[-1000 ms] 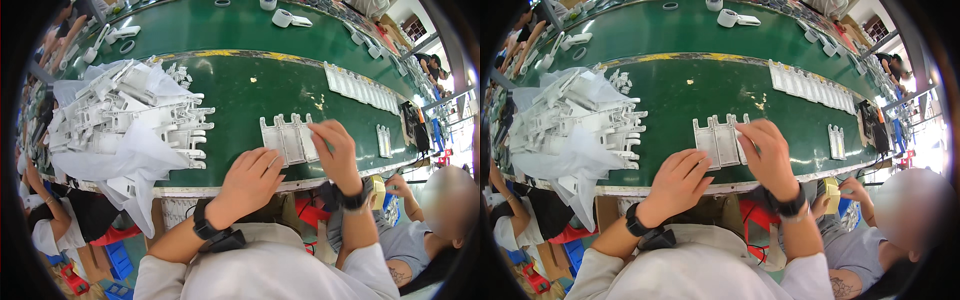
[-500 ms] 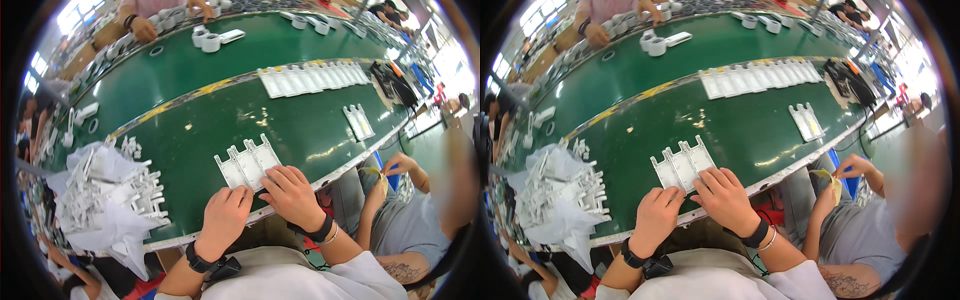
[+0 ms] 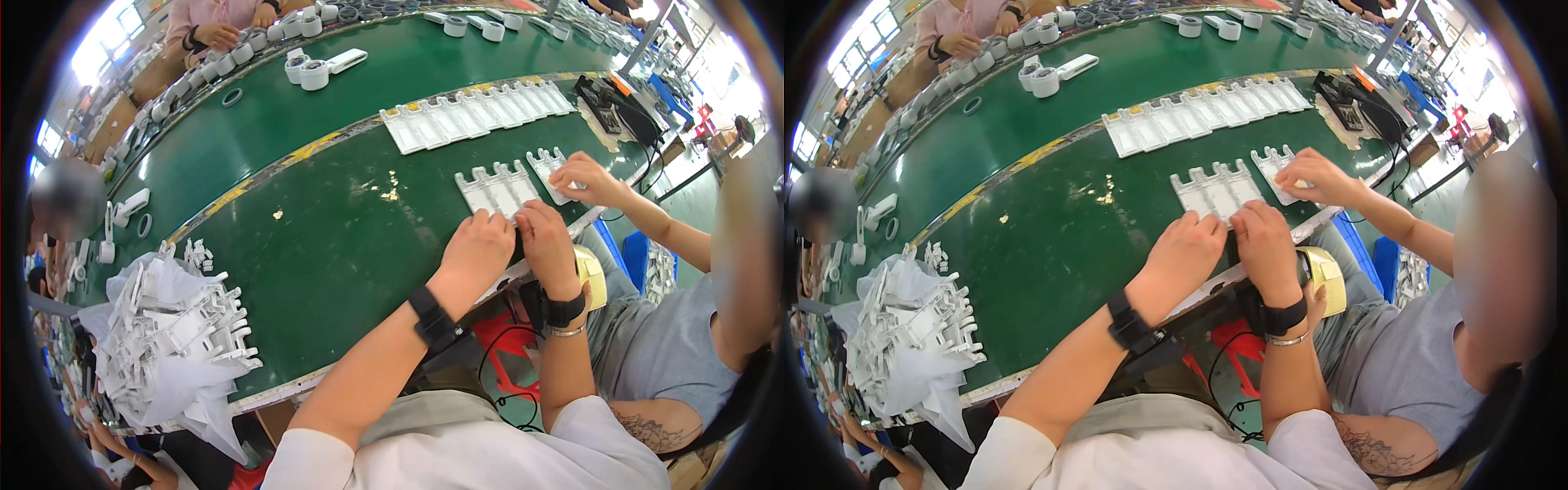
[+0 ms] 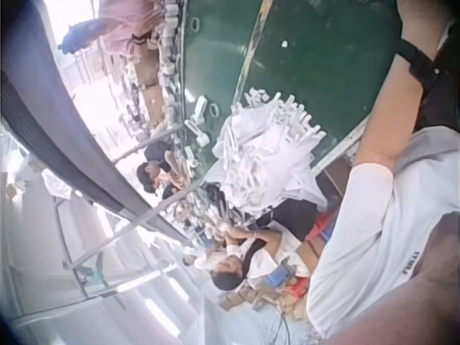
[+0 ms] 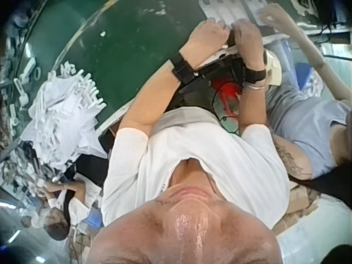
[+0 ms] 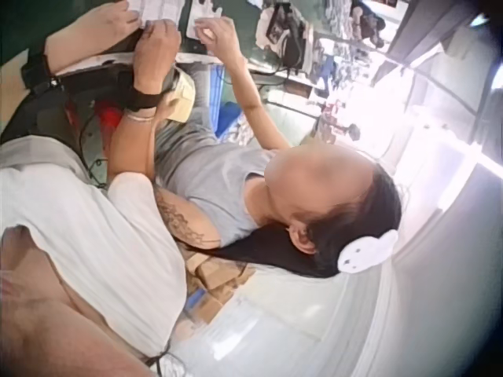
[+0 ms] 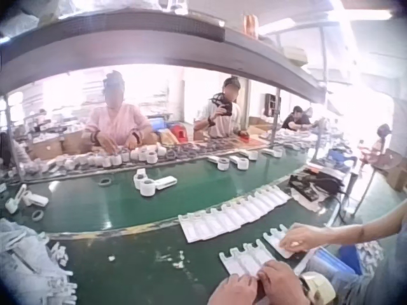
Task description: Assembling small components into white plastic electronic housings at a factory workstation along an assembly line.
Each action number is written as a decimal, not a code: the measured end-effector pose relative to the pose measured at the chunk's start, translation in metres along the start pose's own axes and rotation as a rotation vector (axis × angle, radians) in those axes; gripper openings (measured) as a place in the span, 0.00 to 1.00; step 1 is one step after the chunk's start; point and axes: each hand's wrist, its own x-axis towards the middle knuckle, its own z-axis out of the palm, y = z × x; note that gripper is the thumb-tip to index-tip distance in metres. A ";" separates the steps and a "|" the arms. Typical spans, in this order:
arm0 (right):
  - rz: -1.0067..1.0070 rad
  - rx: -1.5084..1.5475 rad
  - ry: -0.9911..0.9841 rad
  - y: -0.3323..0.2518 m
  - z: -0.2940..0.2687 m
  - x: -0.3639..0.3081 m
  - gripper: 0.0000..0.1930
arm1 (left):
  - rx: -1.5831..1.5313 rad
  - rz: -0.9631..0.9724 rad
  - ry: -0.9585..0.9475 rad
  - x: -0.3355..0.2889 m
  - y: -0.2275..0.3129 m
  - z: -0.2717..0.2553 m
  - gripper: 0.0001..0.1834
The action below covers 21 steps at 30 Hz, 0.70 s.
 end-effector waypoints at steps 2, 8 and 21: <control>0.013 -0.032 0.093 -0.003 0.002 0.003 0.07 | -0.075 0.041 -0.006 0.003 -0.007 0.007 0.14; -0.002 0.174 0.048 -0.042 0.003 -0.015 0.08 | -0.349 -0.060 0.031 -0.055 -0.013 -0.051 0.18; -0.742 0.618 -0.547 -0.264 0.019 0.026 0.20 | 0.396 -0.645 0.146 -0.275 -0.041 -0.218 0.21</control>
